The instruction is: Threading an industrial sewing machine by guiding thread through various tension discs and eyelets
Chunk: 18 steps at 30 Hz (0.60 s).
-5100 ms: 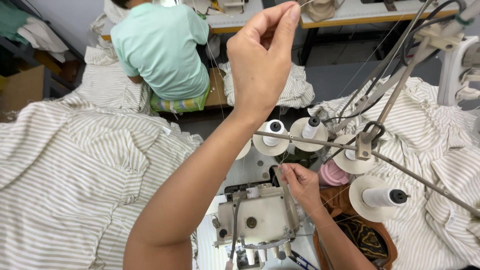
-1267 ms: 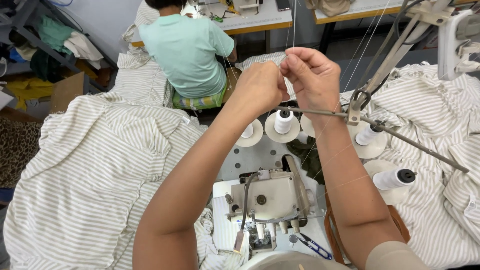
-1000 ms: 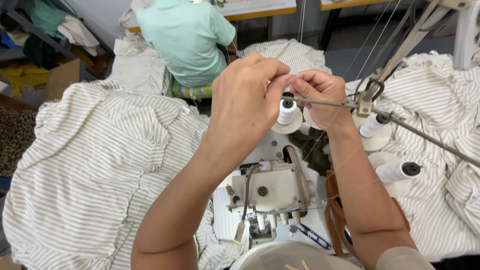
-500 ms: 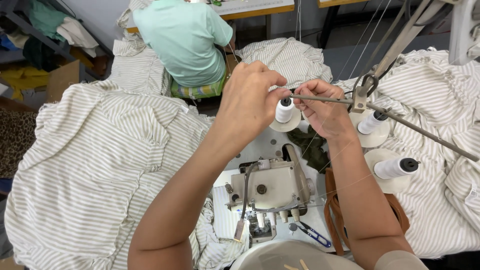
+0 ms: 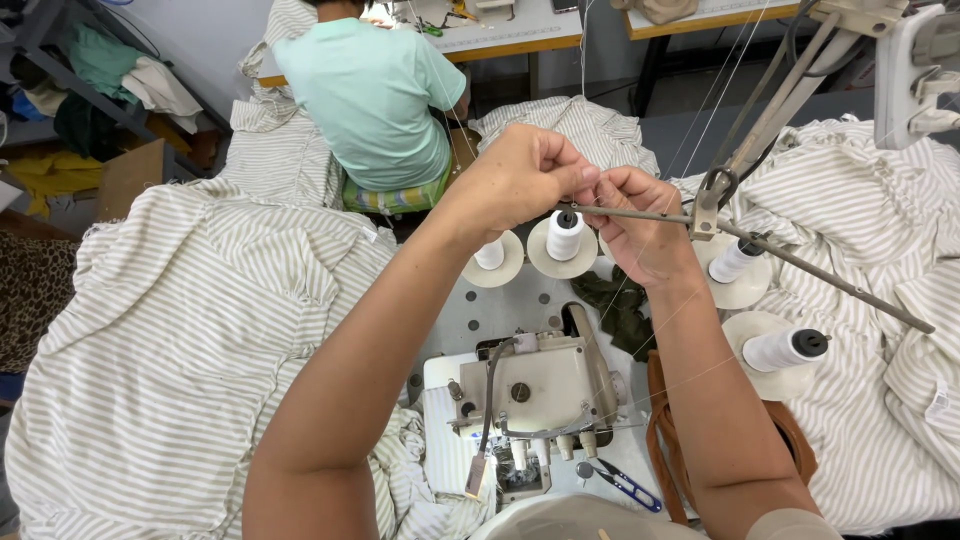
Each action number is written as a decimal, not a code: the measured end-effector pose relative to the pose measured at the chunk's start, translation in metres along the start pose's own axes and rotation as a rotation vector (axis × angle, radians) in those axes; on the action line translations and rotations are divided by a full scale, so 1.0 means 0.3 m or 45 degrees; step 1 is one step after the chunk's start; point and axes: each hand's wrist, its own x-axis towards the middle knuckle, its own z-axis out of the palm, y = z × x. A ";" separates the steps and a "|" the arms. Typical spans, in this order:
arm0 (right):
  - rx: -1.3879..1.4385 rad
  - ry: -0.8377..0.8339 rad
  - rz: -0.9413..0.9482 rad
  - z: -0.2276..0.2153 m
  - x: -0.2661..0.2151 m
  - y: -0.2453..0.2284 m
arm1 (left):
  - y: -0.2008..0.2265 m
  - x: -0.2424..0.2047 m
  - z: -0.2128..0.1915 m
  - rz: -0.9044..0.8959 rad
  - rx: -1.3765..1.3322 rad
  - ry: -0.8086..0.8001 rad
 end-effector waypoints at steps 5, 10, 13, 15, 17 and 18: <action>0.043 0.062 0.045 -0.049 0.028 0.043 | -0.053 0.054 0.001 0.072 -0.276 0.031; 0.098 -0.062 0.148 -0.019 0.051 -0.011 | 0.012 0.096 -0.026 -0.028 -0.286 0.118; 0.133 -0.093 0.131 0.006 0.074 -0.027 | 0.023 0.143 -0.037 0.051 -0.235 0.167; 0.083 -0.023 0.137 0.011 0.102 -0.026 | 0.048 0.159 -0.043 0.097 -0.154 0.188; 0.080 -0.014 0.133 0.023 0.113 -0.031 | 0.087 0.151 -0.035 0.066 -0.089 0.149; 0.077 -0.004 0.131 0.029 0.120 -0.033 | 0.107 0.148 -0.031 0.033 -0.026 0.110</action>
